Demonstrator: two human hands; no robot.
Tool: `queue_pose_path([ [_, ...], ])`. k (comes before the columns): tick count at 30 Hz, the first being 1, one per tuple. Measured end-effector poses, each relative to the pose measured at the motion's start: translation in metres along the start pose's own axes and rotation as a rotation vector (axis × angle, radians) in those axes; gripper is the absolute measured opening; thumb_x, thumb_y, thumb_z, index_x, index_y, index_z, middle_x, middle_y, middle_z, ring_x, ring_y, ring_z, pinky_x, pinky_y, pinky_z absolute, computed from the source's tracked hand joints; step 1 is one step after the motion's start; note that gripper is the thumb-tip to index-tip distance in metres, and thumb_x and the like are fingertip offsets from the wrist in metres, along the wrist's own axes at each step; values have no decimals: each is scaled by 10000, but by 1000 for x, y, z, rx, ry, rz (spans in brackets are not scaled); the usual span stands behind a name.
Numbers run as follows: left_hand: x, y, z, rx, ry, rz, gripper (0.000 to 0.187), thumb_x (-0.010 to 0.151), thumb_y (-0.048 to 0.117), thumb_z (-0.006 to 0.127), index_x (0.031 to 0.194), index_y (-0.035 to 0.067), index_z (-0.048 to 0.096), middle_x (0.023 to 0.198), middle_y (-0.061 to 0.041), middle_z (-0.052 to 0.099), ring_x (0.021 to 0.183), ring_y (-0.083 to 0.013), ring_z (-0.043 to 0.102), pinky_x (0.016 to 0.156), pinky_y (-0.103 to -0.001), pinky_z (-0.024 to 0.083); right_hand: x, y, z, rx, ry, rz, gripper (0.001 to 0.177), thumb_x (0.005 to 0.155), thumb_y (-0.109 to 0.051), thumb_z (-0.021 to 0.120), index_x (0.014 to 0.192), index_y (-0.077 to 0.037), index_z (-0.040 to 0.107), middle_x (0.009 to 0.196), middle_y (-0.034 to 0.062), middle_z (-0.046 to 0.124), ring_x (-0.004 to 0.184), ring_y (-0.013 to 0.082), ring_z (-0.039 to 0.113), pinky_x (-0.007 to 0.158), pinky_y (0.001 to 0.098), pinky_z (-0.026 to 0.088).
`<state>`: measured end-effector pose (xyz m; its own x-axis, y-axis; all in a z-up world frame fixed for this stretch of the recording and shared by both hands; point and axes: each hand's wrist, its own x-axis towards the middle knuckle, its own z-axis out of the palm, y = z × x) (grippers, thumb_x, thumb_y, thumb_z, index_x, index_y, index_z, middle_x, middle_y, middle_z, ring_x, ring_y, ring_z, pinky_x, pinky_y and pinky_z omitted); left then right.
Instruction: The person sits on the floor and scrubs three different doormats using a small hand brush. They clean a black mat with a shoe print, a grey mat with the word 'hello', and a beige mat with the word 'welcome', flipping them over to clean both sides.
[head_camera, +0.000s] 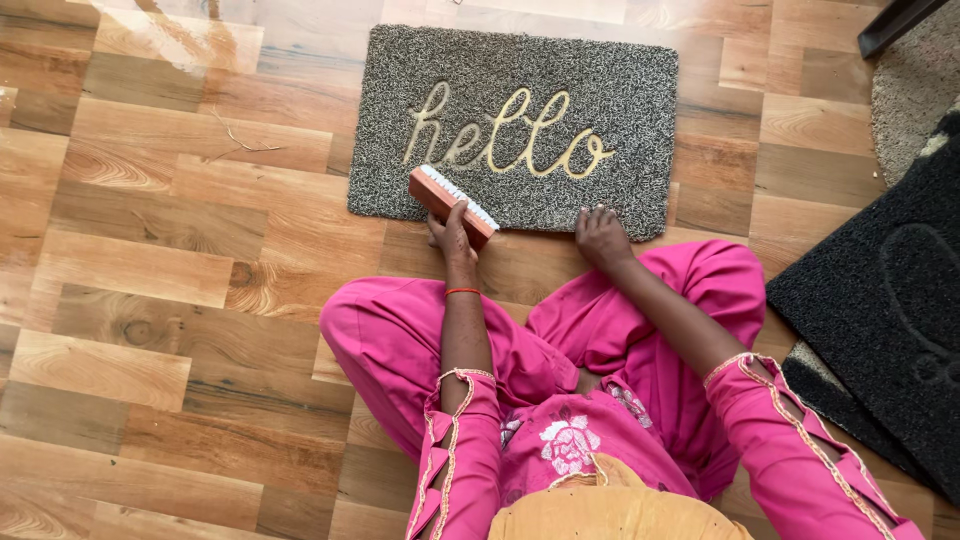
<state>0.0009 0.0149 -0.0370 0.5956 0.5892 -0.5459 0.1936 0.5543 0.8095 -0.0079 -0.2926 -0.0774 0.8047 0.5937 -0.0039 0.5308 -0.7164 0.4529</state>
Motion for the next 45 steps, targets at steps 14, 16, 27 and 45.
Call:
queue_pose_path([
  [14, 0, 16, -18, -571, -518, -218, 525, 843, 357, 705, 1261, 83, 543, 1012, -73, 622, 928, -256, 658, 806, -440, 587, 1, 94, -104, 175, 431, 48, 124, 962, -153, 539, 962, -96, 650, 888, 47, 687, 889, 208, 678, 884, 397, 480],
  [16, -13, 25, -14, -603, -500, -186, 541, 825, 380, 693, 1253, 84, 547, 978, -77, 643, 874, -264, 686, 774, -430, 602, -2, 102, -126, 176, 459, 79, 126, 968, -151, 540, 985, -106, 657, 926, 30, 691, 959, 197, 661, 953, 398, 433],
  [27, -125, 169, -16, -298, -739, -77, 400, 932, 277, 683, 1200, 3, 569, 896, -108, 681, 745, -215, 724, 576, -350, 623, -10, 157, -219, 24, 664, 237, 120, 986, -76, 608, 979, -172, 679, 992, -11, 715, 1209, 202, 509, 1083, 438, 304],
  [45, -107, 193, 95, 471, -493, 663, 1052, 822, 424, 786, 1605, -3, 227, 1562, -257, 397, 1406, -379, 482, 1106, -483, 495, 104, 231, -133, 120, 563, 468, 348, 991, -166, 647, 1313, -162, 514, 1244, 111, 533, 1231, 303, 419, 977, 467, 340],
])
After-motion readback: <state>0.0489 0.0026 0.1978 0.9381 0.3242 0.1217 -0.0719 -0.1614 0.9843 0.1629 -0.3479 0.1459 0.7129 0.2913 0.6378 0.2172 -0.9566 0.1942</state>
